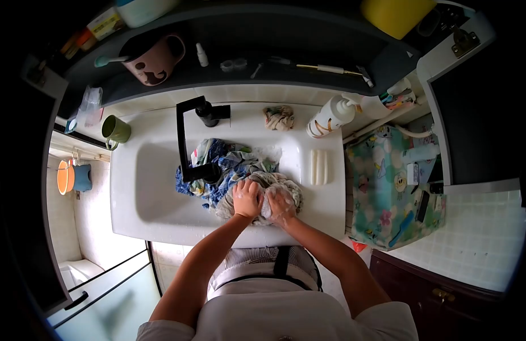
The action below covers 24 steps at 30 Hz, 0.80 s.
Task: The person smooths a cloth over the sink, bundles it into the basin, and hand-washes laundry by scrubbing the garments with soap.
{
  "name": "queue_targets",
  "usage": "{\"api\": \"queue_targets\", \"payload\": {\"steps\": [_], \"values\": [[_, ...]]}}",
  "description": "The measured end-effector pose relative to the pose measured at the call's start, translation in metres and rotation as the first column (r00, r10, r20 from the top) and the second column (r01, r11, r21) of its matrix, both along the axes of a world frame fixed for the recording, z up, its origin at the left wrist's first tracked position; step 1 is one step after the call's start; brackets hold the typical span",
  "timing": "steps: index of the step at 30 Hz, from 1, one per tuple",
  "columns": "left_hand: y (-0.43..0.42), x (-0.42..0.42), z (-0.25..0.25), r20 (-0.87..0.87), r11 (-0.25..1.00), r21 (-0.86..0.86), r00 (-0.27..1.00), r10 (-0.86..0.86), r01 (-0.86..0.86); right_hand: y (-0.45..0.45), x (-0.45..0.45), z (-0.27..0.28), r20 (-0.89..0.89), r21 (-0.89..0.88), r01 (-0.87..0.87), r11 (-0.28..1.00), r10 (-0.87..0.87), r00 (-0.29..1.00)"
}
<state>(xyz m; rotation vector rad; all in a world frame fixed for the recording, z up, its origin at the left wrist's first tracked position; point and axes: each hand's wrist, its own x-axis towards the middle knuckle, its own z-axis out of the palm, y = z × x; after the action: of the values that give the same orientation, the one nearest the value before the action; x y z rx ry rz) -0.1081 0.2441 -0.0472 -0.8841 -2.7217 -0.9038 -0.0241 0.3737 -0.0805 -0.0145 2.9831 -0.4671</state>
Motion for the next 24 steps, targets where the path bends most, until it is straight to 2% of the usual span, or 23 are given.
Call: {"api": "queue_targets", "payload": {"steps": [3, 4, 7, 8, 11, 12, 15, 16, 17, 19, 21, 23, 24], "values": [[0.005, -0.012, -0.012, -0.028, 1.0, -0.018, 1.0, -0.005, 0.005, -0.001, -0.012, -0.015, -0.037, 0.035, 0.011, 0.999, -0.01, 0.999], [0.008, -0.015, -0.015, -0.028, 1.0, -0.019, 1.0, 0.006, -0.006, 0.002, -0.019, -0.015, -0.011, 0.107, -0.053, 0.993, 0.055, 0.998], [0.017, -0.032, -0.028, -0.006, 0.995, -0.053, 0.997, 0.08, -0.08, 0.01, -0.061, -0.001, 0.145, 0.032, -0.037, 0.999, 0.032, 0.989], [0.023, -0.039, -0.031, -0.005, 0.993, -0.052, 0.994, 0.106, -0.107, 0.014, -0.067, -0.028, -0.029, 0.006, -0.003, 1.0, 0.004, 1.0], [0.033, -0.056, -0.039, 0.006, 0.981, -0.045, 0.982, 0.187, -0.186, 0.016, -0.085, -0.031, -0.069, 0.095, 0.07, 0.993, -0.063, 0.996], [0.035, -0.06, -0.042, 0.008, 0.978, -0.028, 0.979, 0.206, -0.205, 0.018, -0.089, -0.03, -0.04, 0.081, 0.037, 0.996, -0.034, 0.999], [0.044, -0.072, -0.044, 0.226, 0.959, -0.04, 0.933, 0.281, -0.279, 0.027, -0.097, -0.049, -0.202, -0.088, 0.124, 0.988, -0.139, 0.969], [0.045, -0.078, -0.034, 0.444, 0.947, -0.132, 0.836, 0.321, -0.294, 0.031, -0.105, -0.045, -0.114, -0.101, 0.146, 0.984, -0.157, 0.981], [0.043, -0.08, -0.027, 0.386, 0.942, -0.121, 0.86, 0.334, -0.312, 0.034, -0.112, -0.041, -0.024, -0.108, 0.171, 0.979, -0.174, 0.984], [0.034, -0.076, -0.014, 0.27, 0.93, -0.107, 0.89, 0.368, -0.352, 0.041, -0.126, 0.006, 0.145, -0.18, 0.242, 0.953, -0.217, 0.965], [0.016, -0.067, -0.009, 0.257, 0.968, -0.083, 0.934, 0.249, -0.236, 0.039, -0.13, -0.015, 0.071, -0.366, 0.349, 0.862, -0.348, 0.935], [-0.003, -0.054, -0.025, 0.196, 0.996, -0.04, 0.977, 0.086, -0.08, 0.034, -0.129, -0.017, 0.193, -0.438, 0.282, 0.854, -0.217, 0.957], [-0.009, -0.048, -0.028, 0.19, 0.993, -0.093, 0.978, 0.09, -0.073, 0.031, -0.123, -0.009, 0.157, -0.432, 0.249, 0.867, -0.199, 0.967]]}}
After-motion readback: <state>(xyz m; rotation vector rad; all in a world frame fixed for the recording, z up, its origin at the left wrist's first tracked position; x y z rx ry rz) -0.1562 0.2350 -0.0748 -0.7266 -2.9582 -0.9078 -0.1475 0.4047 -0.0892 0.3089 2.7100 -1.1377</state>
